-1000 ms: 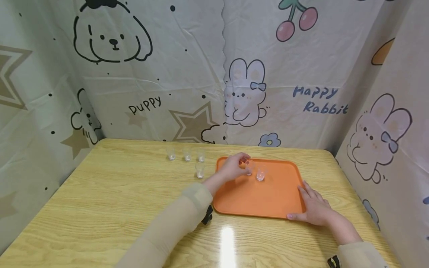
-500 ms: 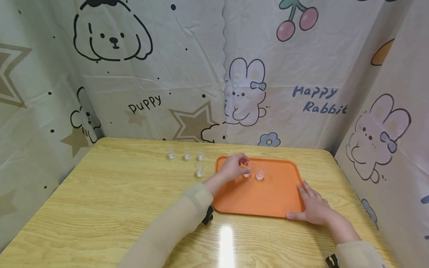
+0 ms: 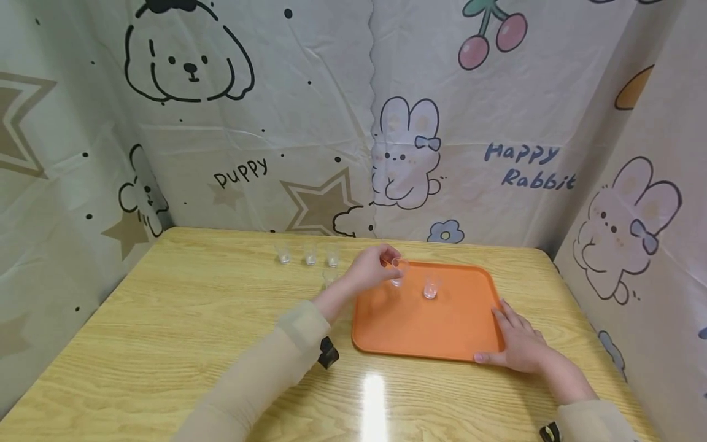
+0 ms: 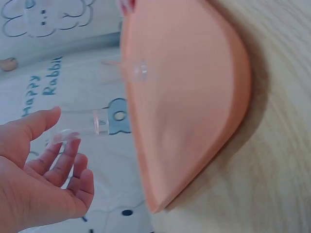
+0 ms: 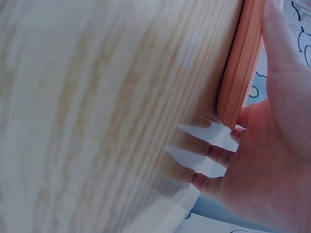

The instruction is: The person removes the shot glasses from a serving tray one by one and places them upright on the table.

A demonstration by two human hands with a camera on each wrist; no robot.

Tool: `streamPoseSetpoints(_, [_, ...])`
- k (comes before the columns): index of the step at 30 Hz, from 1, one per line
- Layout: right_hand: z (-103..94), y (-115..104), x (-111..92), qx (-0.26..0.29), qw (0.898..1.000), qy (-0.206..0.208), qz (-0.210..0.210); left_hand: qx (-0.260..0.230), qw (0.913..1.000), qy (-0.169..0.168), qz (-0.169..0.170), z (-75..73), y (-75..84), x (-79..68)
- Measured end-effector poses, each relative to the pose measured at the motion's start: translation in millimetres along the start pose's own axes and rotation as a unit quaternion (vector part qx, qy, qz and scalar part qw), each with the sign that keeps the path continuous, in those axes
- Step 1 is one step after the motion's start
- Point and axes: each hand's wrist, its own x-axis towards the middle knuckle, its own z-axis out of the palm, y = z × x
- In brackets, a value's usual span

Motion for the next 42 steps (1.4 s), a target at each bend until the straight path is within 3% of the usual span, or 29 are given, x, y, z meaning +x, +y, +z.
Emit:
streamPoseSetpoints(12, [0.2,-1,-1,0.004,1.0,0.003,-0.005,-0.037,0.9992,0.003,0.016,-59.8,3.0,-22.3])
streamPoseSetpoints(17, [2.1,2,0,0.004,1.0,0.001,-0.006,-0.017,0.9993,0.025,0.024,-85.7,1.2,-35.0])
streamPoseSetpoints(25, [2.3,3,1,0.0,1.0,0.0,-0.007,-0.017,0.9982,0.058,0.001,-117.2,-10.0,-52.6])
streamPoseSetpoints(33, [0.3,0,0,-0.008,1.0,0.005,-0.009,-0.01,0.9954,0.095,0.001,-131.5,-34.7,-64.6])
streamPoseSetpoints(38, [0.4,0,0,-0.008,1.0,0.005,-0.01,-0.014,0.9952,0.097,0.007,-132.3,-56.4,-68.2])
streamPoseSetpoints(42, [0.6,0,-1,-0.003,1.0,0.005,-0.008,-0.027,0.9946,0.099,-0.01,-129.5,-74.7,-68.5])
